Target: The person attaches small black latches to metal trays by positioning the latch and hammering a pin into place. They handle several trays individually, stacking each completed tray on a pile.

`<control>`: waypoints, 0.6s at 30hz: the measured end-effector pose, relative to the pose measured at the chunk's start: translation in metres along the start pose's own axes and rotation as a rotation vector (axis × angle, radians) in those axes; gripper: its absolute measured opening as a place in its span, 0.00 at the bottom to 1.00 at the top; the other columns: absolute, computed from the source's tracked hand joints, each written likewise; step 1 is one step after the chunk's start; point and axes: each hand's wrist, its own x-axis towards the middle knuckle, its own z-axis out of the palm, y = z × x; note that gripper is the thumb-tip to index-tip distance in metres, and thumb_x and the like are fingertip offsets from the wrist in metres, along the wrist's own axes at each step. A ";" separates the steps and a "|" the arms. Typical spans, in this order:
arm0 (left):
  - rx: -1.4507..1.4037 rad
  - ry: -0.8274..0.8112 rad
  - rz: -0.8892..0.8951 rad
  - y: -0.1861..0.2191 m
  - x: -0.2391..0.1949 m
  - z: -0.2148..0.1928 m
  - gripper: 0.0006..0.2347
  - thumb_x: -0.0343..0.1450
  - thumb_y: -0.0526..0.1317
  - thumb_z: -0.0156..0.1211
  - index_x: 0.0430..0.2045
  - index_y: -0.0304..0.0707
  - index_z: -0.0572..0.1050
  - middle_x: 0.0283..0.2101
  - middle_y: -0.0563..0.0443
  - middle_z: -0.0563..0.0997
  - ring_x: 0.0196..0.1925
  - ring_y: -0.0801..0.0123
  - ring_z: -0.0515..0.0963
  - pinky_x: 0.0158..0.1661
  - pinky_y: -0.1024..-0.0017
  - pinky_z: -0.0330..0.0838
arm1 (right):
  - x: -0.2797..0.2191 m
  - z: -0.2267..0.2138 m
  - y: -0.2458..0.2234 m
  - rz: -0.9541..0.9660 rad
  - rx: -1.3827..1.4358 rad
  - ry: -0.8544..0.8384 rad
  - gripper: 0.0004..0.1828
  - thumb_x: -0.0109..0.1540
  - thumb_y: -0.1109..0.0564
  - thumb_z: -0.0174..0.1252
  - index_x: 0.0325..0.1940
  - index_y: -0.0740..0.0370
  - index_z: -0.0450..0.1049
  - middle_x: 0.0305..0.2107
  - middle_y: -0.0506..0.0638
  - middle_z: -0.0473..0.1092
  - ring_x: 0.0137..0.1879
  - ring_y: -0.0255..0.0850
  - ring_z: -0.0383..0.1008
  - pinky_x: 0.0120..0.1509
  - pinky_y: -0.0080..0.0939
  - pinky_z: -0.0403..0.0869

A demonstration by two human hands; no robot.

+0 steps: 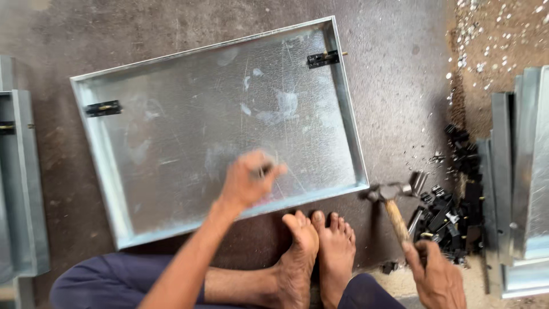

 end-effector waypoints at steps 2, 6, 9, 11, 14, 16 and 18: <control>-0.069 0.088 0.054 0.004 0.041 -0.014 0.13 0.70 0.50 0.62 0.22 0.41 0.79 0.25 0.54 0.79 0.27 0.69 0.77 0.32 0.63 0.74 | -0.006 0.016 0.013 -0.025 0.118 0.071 0.25 0.65 0.39 0.52 0.50 0.64 0.73 0.28 0.61 0.78 0.34 0.49 0.81 0.41 0.51 0.79; 0.139 -0.232 -0.033 0.020 0.091 -0.004 0.16 0.71 0.53 0.60 0.23 0.41 0.80 0.27 0.49 0.80 0.32 0.62 0.79 0.39 0.60 0.74 | -0.008 0.043 0.040 0.243 0.141 -0.043 0.23 0.71 0.40 0.47 0.55 0.59 0.76 0.30 0.61 0.80 0.35 0.48 0.83 0.45 0.47 0.81; 0.485 -0.460 0.109 0.027 0.046 0.043 0.18 0.66 0.57 0.66 0.29 0.40 0.80 0.35 0.41 0.82 0.40 0.51 0.80 0.43 0.50 0.74 | -0.016 0.061 0.039 0.243 0.256 0.014 0.25 0.65 0.40 0.58 0.54 0.63 0.77 0.32 0.63 0.79 0.39 0.48 0.82 0.48 0.50 0.80; 0.506 -0.388 0.250 0.027 -0.008 0.062 0.17 0.63 0.49 0.66 0.33 0.33 0.78 0.40 0.36 0.81 0.43 0.47 0.81 0.40 0.49 0.75 | -0.022 0.081 0.028 0.129 0.232 0.110 0.32 0.52 0.39 0.70 0.51 0.64 0.77 0.34 0.60 0.79 0.40 0.45 0.84 0.50 0.47 0.82; 0.191 -0.258 0.253 0.022 -0.026 0.058 0.09 0.63 0.38 0.66 0.31 0.33 0.78 0.37 0.38 0.80 0.42 0.46 0.81 0.41 0.53 0.76 | -0.025 0.082 0.026 -0.125 0.127 0.293 0.32 0.50 0.42 0.70 0.50 0.65 0.77 0.36 0.61 0.77 0.43 0.50 0.79 0.48 0.51 0.78; 0.054 -0.232 0.197 0.046 -0.032 0.038 0.07 0.66 0.39 0.65 0.29 0.33 0.77 0.34 0.40 0.79 0.39 0.47 0.80 0.40 0.55 0.75 | -0.033 0.066 0.020 -0.059 0.196 0.189 0.33 0.54 0.45 0.68 0.57 0.66 0.74 0.36 0.59 0.77 0.38 0.47 0.80 0.42 0.47 0.80; -0.067 -0.163 0.211 0.085 -0.035 -0.003 0.08 0.68 0.39 0.65 0.29 0.32 0.76 0.30 0.40 0.77 0.34 0.50 0.79 0.36 0.57 0.74 | -0.032 0.038 0.004 -0.101 0.270 0.157 0.33 0.56 0.47 0.68 0.61 0.67 0.74 0.36 0.59 0.78 0.37 0.45 0.80 0.39 0.45 0.80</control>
